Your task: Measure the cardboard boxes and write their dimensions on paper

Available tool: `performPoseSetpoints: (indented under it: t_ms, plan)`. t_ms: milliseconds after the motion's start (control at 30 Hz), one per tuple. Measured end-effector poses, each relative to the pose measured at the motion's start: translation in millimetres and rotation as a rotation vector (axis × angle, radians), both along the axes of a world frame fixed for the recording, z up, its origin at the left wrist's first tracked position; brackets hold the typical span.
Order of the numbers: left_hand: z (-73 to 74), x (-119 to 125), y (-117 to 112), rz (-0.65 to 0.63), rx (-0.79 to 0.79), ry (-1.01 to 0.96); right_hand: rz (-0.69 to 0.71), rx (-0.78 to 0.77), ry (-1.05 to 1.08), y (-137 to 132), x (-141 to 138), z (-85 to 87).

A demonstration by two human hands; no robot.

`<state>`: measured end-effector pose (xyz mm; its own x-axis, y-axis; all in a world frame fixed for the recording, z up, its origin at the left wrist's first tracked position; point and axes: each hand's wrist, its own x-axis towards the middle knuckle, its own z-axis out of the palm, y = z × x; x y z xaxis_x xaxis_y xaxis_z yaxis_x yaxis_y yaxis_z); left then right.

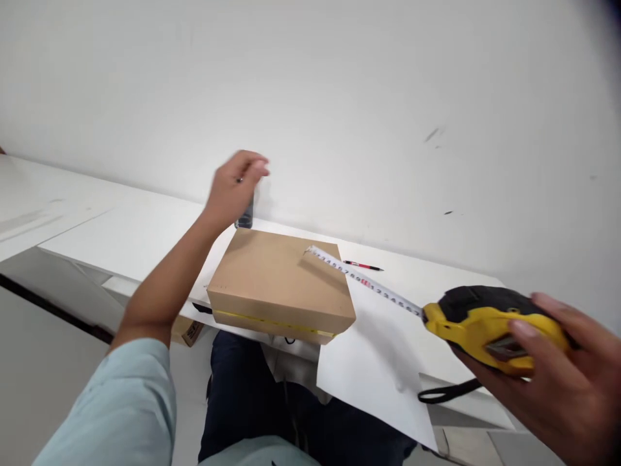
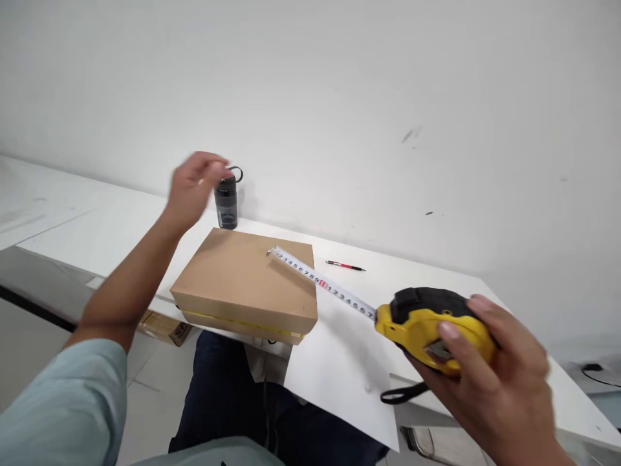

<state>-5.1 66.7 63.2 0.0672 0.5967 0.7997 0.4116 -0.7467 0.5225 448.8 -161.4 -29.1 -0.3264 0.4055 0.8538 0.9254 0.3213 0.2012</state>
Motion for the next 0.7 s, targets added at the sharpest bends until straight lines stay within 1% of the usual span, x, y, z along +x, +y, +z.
performPoseSetpoints:
  t_ms: [33, 67, 100, 133, 167, 233, 267, 300, 367, 467, 533, 567, 633, 700]
  plan:
    - [-2.1, -13, -14, -0.027, -0.023, -0.184, 0.030, 0.028, -0.044, 8, -12, 1.9]
    - [-7.5, -25, -28, -0.047, -0.065, -0.286, 0.056, 0.039, -0.073, 19, -23, 4.1]
    - [-15.6, -35, -42, -0.019, -0.134, -0.297, 0.089, 0.050, -0.102, 30, -34, 6.5]
    - [-25.5, -43, -53, 0.011, -0.273, -0.217, 0.124, 0.056, -0.125, 44, -44, 9.1]
    - [-36.1, -50, -62, 0.017, -0.443, -0.074, 0.164, 0.068, -0.153, 59, -54, 11.4]
    - [-55.9, -58, -71, -0.020, -0.738, 0.212, 0.252, 0.121, -0.221, 94, -75, 14.7]
    - [-63.6, -61, -72, -0.061, -0.843, 0.297, 0.298, 0.151, -0.244, 112, -86, 15.3]
    - [-69.3, -63, -72, -0.100, -0.913, 0.327, 0.343, 0.143, -0.253, 130, -97, 15.3]
    - [-74.8, -65, -70, -0.142, -0.991, 0.272, 0.442, 0.142, -0.250, 162, -119, 13.6]
    - [-72.8, -64, -72, -0.143, -1.074, 0.190, 0.513, 0.158, -0.231, 193, -146, 9.4]
    - [-69.9, -61, -76, -0.108, -1.100, 0.189, 0.518, 0.158, -0.222, 202, -155, 6.7]
    - [-68.8, -59, -78, -0.069, -1.099, 0.201, 0.516, 0.158, -0.226, 203, -157, 5.6]
    - [-67.6, -57, -81, 0.020, -1.077, 0.238, 0.514, 0.166, -0.239, 202, -156, 3.9]
    - [-67.0, -55, -81, 0.039, -1.045, 0.278, 0.499, 0.170, -0.258, 198, -154, 3.5]
